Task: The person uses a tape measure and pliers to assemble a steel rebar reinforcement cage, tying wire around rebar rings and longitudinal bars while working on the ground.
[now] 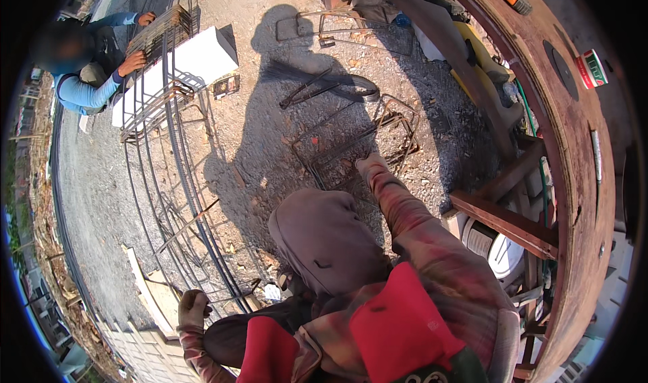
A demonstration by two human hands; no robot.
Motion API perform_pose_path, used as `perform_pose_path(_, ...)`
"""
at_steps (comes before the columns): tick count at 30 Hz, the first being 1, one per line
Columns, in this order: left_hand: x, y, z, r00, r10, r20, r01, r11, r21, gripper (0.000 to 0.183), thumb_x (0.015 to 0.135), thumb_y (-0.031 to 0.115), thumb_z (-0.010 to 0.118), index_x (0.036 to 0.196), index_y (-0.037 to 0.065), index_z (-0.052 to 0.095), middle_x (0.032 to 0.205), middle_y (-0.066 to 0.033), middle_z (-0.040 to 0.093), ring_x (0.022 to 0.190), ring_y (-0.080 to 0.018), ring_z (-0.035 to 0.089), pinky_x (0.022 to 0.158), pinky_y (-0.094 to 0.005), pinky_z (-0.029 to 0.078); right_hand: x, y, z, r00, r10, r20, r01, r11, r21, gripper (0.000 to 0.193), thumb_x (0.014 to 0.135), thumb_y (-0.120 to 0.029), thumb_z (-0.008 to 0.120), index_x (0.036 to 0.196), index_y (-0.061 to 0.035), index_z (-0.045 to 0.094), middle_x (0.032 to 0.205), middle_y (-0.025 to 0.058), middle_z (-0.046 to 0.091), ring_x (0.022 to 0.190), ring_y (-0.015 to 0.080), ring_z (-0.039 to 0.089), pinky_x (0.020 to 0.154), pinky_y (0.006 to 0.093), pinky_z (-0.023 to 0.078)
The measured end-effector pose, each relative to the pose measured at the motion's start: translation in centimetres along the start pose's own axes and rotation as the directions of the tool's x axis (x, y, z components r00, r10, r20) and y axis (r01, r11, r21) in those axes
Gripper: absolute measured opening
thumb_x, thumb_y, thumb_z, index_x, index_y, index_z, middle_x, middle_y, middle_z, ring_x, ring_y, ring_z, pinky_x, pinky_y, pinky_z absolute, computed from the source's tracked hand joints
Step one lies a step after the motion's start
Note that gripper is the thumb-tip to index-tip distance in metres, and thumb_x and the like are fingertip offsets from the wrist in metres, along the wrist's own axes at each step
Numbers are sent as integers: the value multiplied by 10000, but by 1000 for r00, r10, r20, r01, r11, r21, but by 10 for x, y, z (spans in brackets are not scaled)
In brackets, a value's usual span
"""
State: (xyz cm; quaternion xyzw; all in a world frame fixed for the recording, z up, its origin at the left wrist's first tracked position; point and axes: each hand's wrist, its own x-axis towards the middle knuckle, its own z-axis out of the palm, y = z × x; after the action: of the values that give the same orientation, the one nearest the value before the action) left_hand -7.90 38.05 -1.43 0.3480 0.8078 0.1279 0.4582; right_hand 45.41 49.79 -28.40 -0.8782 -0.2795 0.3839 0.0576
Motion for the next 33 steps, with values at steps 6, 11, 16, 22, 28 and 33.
perform_pose_path(6, 3, -16, -4, 1000, 1, -8, -2, 999, -47, 166, 836, 215, 591, 871, 52, 587, 678, -16, 560, 507, -115, 542, 434, -233, 412, -25, 27, -6, 980, -93, -178, 125, 976, 179, 395, 754, -314, 618, 1019, -21, 604, 950, 199, 649, 909, 358, 619, 801, 391, 482)
perform_pose_path(11, 19, -3, 2, 999, -6, 47, 5, 1000, 31, 207, 831, 238, 593, 883, 39, 584, 702, -31, 566, 517, -125, 556, 434, -239, 418, 7, 18, -24, 960, -201, -197, 224, 969, 106, 397, 750, -333, 625, 1017, -38, 606, 941, 213, 637, 894, 373, 606, 800, 395, 478)
perform_pose_path(16, 23, -11, -6, 997, 8, 72, -10, 999, 31, 226, 835, 255, 578, 919, 45, 579, 727, -36, 582, 537, -127, 567, 459, -244, 453, 21, -73, -59, 876, -483, 4, 476, 863, -170, 432, 746, -325, 634, 1075, -49, 584, 979, 231, 622, 953, 365, 588, 854, 388, 458)
perform_pose_path(22, 7, -26, -14, 997, -78, 15, 78, 997, -12, 205, 839, 233, 577, 890, 35, 577, 710, -40, 576, 538, -137, 569, 467, -255, 443, 41, -153, -58, 771, -626, -120, 517, 725, -455, 508, 749, -308, 666, 1173, -99, 479, 1153, 182, 541, 1041, 354, 558, 879, 417, 459)
perform_pose_path(28, -28, -38, -22, 994, -103, -41, 98, 990, -97, 183, 834, 196, 598, 864, 16, 583, 693, -45, 586, 536, -136, 550, 490, -263, 438, 77, -214, -33, 681, -732, 1, 560, 520, -645, 426, 831, -222, 535, 1246, -157, 467, 1252, 134, 470, 1188, 315, 435, 931, 449, 399)
perform_pose_path(33, -57, -54, -26, 975, -205, -90, 190, 971, -147, 173, 839, 188, 598, 859, 16, 587, 686, -42, 588, 552, -139, 569, 499, -266, 449, 73, -250, -25, 729, -665, 162, 451, 289, -844, 344, 895, -165, 405, 1224, -215, 496, 1269, 58, 471, 1231, 239, 396, 926, 484, 351)
